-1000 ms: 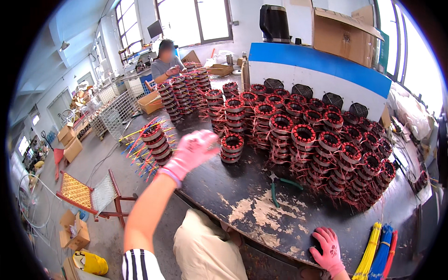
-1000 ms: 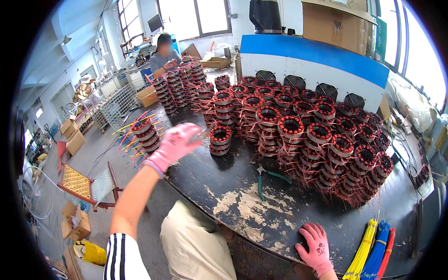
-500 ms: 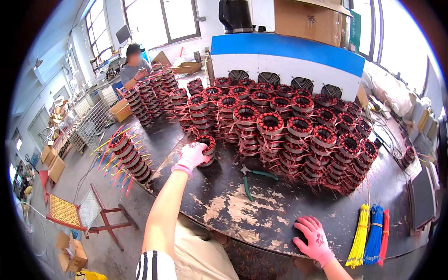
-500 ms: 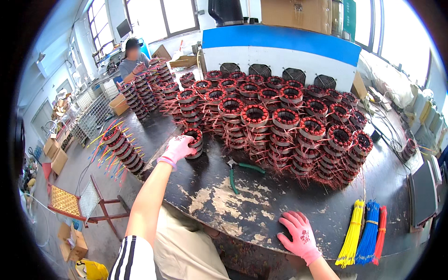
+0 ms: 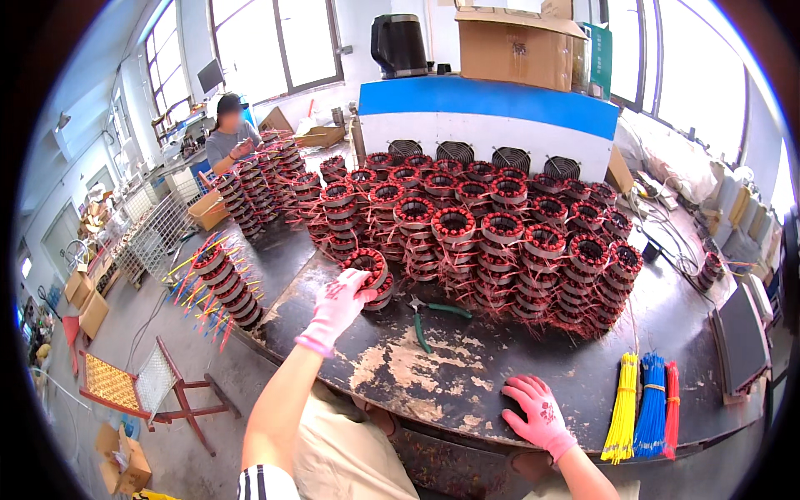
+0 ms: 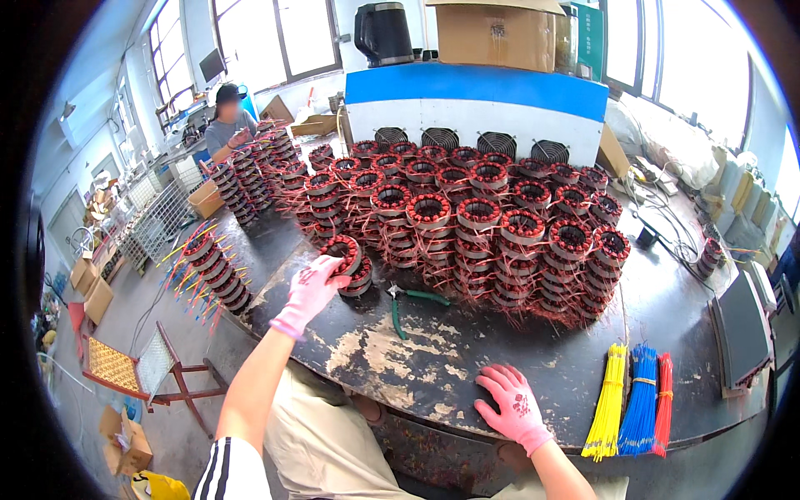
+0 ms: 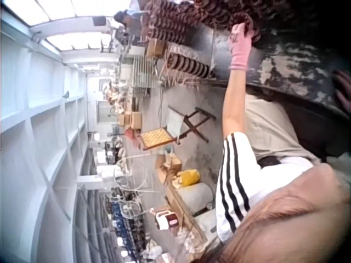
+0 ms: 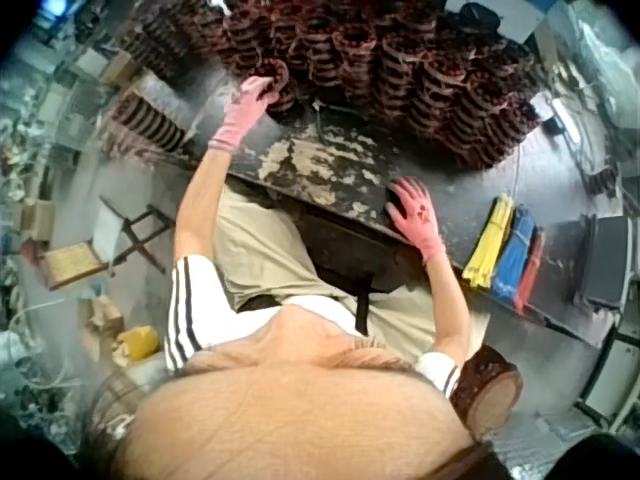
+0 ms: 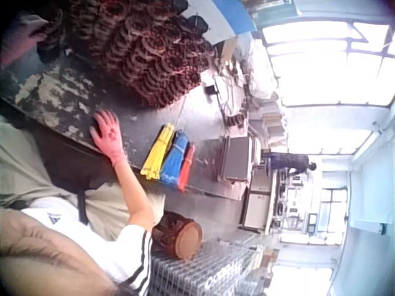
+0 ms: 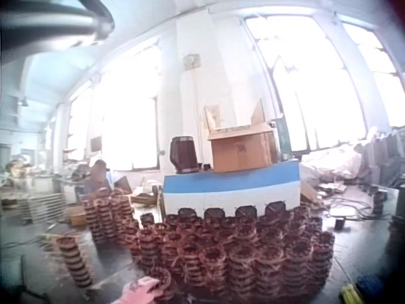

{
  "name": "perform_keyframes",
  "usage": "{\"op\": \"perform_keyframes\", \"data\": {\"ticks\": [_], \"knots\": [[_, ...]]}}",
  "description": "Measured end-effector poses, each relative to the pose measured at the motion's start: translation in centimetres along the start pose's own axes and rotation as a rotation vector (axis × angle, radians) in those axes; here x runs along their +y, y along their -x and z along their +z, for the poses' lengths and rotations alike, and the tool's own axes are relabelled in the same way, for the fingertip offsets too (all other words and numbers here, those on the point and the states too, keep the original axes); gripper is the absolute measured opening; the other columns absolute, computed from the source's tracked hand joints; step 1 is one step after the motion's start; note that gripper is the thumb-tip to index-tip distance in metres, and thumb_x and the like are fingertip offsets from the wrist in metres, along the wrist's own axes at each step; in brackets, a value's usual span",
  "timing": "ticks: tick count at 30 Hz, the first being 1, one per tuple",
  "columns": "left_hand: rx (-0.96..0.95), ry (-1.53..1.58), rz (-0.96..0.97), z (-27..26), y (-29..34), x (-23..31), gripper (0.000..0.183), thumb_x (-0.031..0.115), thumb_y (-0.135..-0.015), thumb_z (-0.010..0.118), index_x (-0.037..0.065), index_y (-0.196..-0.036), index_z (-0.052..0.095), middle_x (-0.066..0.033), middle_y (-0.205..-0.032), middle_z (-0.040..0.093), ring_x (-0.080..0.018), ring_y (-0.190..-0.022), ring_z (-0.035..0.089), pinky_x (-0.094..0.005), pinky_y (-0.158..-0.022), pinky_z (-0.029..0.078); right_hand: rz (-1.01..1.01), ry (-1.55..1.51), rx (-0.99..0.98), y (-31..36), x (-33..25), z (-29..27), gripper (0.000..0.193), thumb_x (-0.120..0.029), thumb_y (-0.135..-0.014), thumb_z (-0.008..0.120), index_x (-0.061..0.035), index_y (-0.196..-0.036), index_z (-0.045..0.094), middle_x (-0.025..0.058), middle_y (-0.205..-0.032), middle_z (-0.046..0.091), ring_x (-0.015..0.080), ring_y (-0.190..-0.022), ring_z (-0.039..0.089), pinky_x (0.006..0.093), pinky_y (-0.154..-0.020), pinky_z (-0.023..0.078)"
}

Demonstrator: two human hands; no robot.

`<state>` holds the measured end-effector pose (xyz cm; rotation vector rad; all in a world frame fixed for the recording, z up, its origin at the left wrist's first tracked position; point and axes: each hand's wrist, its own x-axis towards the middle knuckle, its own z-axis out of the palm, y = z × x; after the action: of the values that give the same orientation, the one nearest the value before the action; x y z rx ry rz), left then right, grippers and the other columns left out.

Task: The person wires several motor stators by hand and with pliers. They insert wires into the stator cores and use pliers to secure them, moving between different stators on the workbench.

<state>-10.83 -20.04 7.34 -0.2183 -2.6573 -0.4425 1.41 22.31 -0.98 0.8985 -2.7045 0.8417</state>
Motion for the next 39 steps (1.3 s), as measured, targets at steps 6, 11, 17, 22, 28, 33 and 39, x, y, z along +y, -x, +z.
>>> {"op": "perform_keyframes", "data": {"ticks": [6, 11, 17, 22, 28, 33, 39], "knots": [[-0.164, 0.232, 0.491, -2.1, 7.0, 7.8, 0.035, 0.019, -0.079, 0.080, 0.010, -0.111, 0.069, -0.0068, -0.116, 0.069, -0.0319, -0.097, 0.069, -0.0403, -0.081, 0.056, -0.026, 0.059, 0.184, 0.6, 0.5, 0.4, 0.038, -0.022, -0.087, 0.071, -0.0066, -0.121, 0.065, 0.0146, -0.129, 0.065, 0.0353, -0.124, 0.058, 0.0495, -0.108, 0.043], [-0.448, 0.289, 0.740, 3.8, 11.6, 12.2, 0.031, 0.016, -0.080, 0.075, 0.016, -0.110, 0.069, -0.0020, -0.121, 0.067, -0.0277, -0.097, 0.066, -0.0423, -0.081, 0.053, 0.402, -0.199, 0.294, 6.6, -5.3, 0.7, 0.015, -0.020, -0.092, 0.070, -0.0054, -0.095, 0.068, 0.0111, -0.095, 0.070, 0.0319, -0.088, 0.068, 0.0400, -0.075, 0.053], [-0.549, 0.335, 0.722, 2.1, 10.4, 17.0, 0.039, 0.021, -0.084, 0.075, 0.012, -0.120, 0.066, -0.0056, -0.128, 0.065, -0.0297, -0.099, 0.070, -0.0400, -0.082, 0.057, 1.215, -0.970, 0.553, 20.7, -2.4, -2.3, 0.059, -0.057, -0.101, 0.058, -0.0011, -0.083, 0.070, 0.0004, -0.069, 0.061, 0.0071, -0.057, 0.052, 0.0224, -0.052, 0.042], [-0.483, 0.250, 0.749, 4.2, 12.4, 17.6, 0.041, 0.023, -0.080, 0.079, 0.010, -0.117, 0.067, -0.0070, -0.111, 0.067, -0.0294, -0.090, 0.069, -0.0410, -0.075, 0.056, 1.195, -1.112, 0.871, 23.7, 1.1, -3.4, 0.054, -0.052, -0.100, 0.063, -0.0003, -0.082, 0.068, -0.0002, -0.068, 0.057, 0.0050, -0.055, 0.047, 0.0196, -0.049, 0.037], [-0.448, 0.264, 0.698, 5.0, 12.9, 17.2, 0.039, 0.021, -0.077, 0.081, 0.009, -0.112, 0.069, -0.0075, -0.104, 0.068, -0.0300, -0.087, 0.068, -0.0413, -0.073, 0.055, 1.184, -0.971, 0.903, 21.9, 0.9, -4.5, 0.027, -0.030, -0.098, 0.071, -0.0048, -0.089, 0.068, 0.0001, -0.078, 0.066, 0.0052, -0.060, 0.055, 0.0213, -0.053, 0.040], [-0.444, 0.258, 0.694, 4.3, 12.7, 16.3, 0.037, 0.019, -0.077, 0.081, 0.009, -0.111, 0.069, -0.0076, -0.105, 0.068, -0.0298, -0.087, 0.069, -0.0406, -0.074, 0.055, 1.171, -0.944, 0.972, 21.6, -1.3, -4.9, 0.029, -0.031, -0.099, 0.068, -0.0050, -0.086, 0.066, 0.0005, -0.073, 0.063, 0.0076, -0.058, 0.054, 0.0235, -0.055, 0.040], [-0.272, 0.303, 0.643, 1.7, 12.8, 16.0, 0.067, 0.030, -0.073, 0.086, 0.010, -0.132, 0.061, -0.0120, -0.134, 0.060, -0.0346, -0.110, 0.062, -0.0474, -0.094, 0.049, 0.823, -1.038, 0.866, 18.1, -10.6, -7.2, 0.024, -0.008, -0.098, 0.057, -0.0035, -0.074, 0.060, 0.0018, -0.066, 0.057, 0.0086, -0.057, 0.051, 0.0249, -0.053, 0.038]]}}
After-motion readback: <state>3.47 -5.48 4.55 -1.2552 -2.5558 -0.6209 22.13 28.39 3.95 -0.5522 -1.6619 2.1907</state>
